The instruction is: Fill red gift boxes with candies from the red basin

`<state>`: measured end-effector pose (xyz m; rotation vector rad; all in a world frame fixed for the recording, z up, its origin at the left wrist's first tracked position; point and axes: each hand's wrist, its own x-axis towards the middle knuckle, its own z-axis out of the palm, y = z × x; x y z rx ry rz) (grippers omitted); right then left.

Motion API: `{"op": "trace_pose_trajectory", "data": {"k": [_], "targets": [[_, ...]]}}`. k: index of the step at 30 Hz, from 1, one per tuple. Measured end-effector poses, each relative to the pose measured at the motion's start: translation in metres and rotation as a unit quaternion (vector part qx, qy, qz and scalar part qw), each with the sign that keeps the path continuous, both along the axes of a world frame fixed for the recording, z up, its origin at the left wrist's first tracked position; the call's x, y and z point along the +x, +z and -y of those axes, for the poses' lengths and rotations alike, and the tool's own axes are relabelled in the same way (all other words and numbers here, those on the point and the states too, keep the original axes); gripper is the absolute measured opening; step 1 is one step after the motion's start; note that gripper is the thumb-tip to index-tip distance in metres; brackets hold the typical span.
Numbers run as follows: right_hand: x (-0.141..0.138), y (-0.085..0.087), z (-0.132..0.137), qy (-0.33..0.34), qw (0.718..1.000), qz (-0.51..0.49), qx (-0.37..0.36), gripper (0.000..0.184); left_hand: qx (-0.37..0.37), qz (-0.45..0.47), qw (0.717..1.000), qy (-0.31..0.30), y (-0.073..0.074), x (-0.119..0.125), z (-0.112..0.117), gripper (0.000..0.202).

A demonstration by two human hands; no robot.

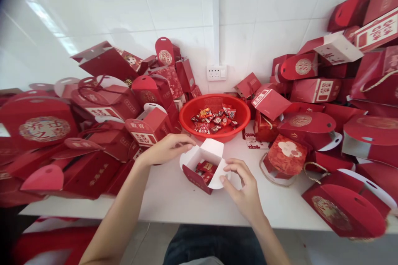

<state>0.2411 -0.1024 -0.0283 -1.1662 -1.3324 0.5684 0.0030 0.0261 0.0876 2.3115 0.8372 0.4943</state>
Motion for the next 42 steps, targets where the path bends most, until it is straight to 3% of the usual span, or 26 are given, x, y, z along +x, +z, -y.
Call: {"op": "trace_pose_trajectory", "data": {"k": [6,10,14,18,23,29,33,42], "targets": [[-0.001,0.0,-0.002,0.021,0.999,-0.037,0.006,0.011,0.006,0.183,0.979,0.086,-0.05,-0.007,0.029,0.03],[-0.001,0.006,-0.006,0.028,0.998,-0.047,-0.006,0.013,-0.047,0.24,0.96,0.137,-0.075,-0.015,0.048,0.039],[-0.003,0.005,-0.012,0.06,0.995,-0.075,-0.024,0.04,-0.112,0.304,0.938,0.119,-0.091,-0.026,0.061,0.06],[-0.008,0.001,-0.017,0.137,0.982,-0.124,-0.027,0.061,-0.145,0.31,0.93,0.135,-0.095,-0.022,0.071,0.068],[-0.013,0.002,-0.016,0.153,0.981,-0.105,-0.062,0.047,-0.148,0.304,0.919,0.205,-0.094,-0.004,0.076,0.064],[-0.017,0.002,-0.013,0.143,0.989,-0.028,-0.039,0.033,-0.144,0.342,0.907,0.201,-0.103,0.002,0.067,0.062],[-0.016,0.0,-0.015,0.16,0.987,0.033,-0.001,0.043,-0.111,0.354,0.908,0.194,-0.105,0.003,0.059,0.072],[0.004,0.013,-0.028,0.254,0.963,0.086,0.005,0.057,-0.065,0.328,0.927,0.171,-0.103,0.005,0.044,0.07]]}}
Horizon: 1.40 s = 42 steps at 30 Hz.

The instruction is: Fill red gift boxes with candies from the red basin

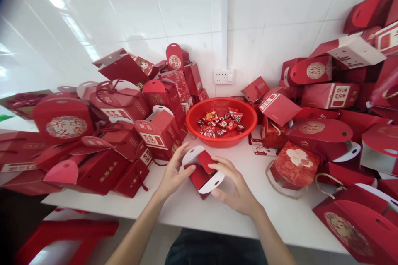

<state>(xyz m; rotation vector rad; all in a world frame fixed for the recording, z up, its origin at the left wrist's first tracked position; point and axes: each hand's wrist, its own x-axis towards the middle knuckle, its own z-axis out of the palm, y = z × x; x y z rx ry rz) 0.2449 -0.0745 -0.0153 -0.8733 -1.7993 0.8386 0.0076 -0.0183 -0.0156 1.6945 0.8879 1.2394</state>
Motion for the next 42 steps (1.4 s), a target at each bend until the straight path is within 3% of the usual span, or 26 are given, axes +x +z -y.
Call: {"op": "trace_pose_trajectory", "data": {"k": [3,9,12,20,25,28,32,36,42], "targets": [[0.005,0.009,-0.008,0.013,1.0,0.021,-0.009,0.051,0.003,-0.019,1.0,0.011,0.003,0.004,-0.003,0.065],[-0.002,0.024,-0.024,-0.035,0.999,0.03,-0.029,0.031,0.055,-0.078,0.995,0.016,0.012,0.011,-0.006,0.034],[-0.008,0.023,-0.032,-0.061,0.998,0.017,-0.022,0.025,0.072,-0.095,0.993,-0.003,0.016,0.011,-0.003,0.031],[-0.019,0.012,-0.044,-0.085,0.995,0.003,-0.045,0.013,0.019,-0.151,0.988,-0.018,0.03,0.02,0.01,0.032],[-0.019,0.006,-0.047,-0.094,0.994,-0.029,-0.047,0.026,0.011,-0.149,0.988,-0.049,0.033,0.018,-0.004,0.036],[-0.018,0.001,-0.044,-0.103,0.993,-0.036,-0.038,0.035,0.027,-0.181,0.983,-0.022,0.032,0.009,-0.015,0.037],[-0.02,-0.004,-0.039,-0.103,0.994,-0.018,-0.018,0.037,0.09,-0.281,0.954,0.042,0.03,0.005,-0.02,0.034],[-0.024,-0.007,-0.035,-0.121,0.993,-0.006,0.002,0.04,0.133,-0.376,0.913,0.09,0.031,0.018,-0.009,0.038],[-0.023,-0.012,-0.034,-0.113,0.993,-0.012,-0.012,0.045,0.102,-0.483,0.869,0.046,0.033,0.03,0.004,0.07]]}}
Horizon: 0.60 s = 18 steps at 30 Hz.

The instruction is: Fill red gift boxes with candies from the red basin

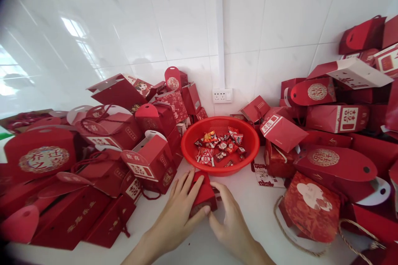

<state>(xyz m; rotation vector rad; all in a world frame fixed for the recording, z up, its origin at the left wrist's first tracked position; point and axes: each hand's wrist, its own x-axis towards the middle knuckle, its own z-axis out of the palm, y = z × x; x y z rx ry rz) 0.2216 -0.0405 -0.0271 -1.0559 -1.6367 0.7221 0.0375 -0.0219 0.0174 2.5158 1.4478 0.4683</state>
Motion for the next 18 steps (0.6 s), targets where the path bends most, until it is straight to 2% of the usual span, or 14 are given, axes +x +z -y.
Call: {"op": "trace_pose_trajectory", "data": {"k": [6,8,10,13,15,18], "targets": [[0.003,-0.002,0.001,0.021,0.999,-0.017,-0.022,0.057,0.034,0.009,0.999,-0.03,-0.002,-0.005,-0.008,0.065],[0.006,-0.002,0.0,0.019,0.999,-0.029,-0.025,0.055,0.028,0.03,0.999,-0.034,0.002,-0.009,-0.007,0.064],[0.009,-0.003,-0.002,0.007,0.999,-0.045,-0.022,0.053,0.014,0.05,0.998,-0.035,0.013,-0.016,-0.001,0.063],[0.015,-0.004,-0.004,-0.005,0.998,-0.06,-0.023,0.046,0.01,0.069,0.997,-0.035,0.042,-0.033,0.02,0.064],[0.018,-0.003,-0.004,-0.008,0.998,-0.063,-0.025,0.042,0.027,0.077,0.996,-0.03,0.069,-0.05,0.038,0.066],[0.02,-0.003,-0.005,-0.008,0.998,-0.061,-0.027,0.038,0.089,0.105,0.99,0.023,0.113,-0.081,0.062,0.065]]}}
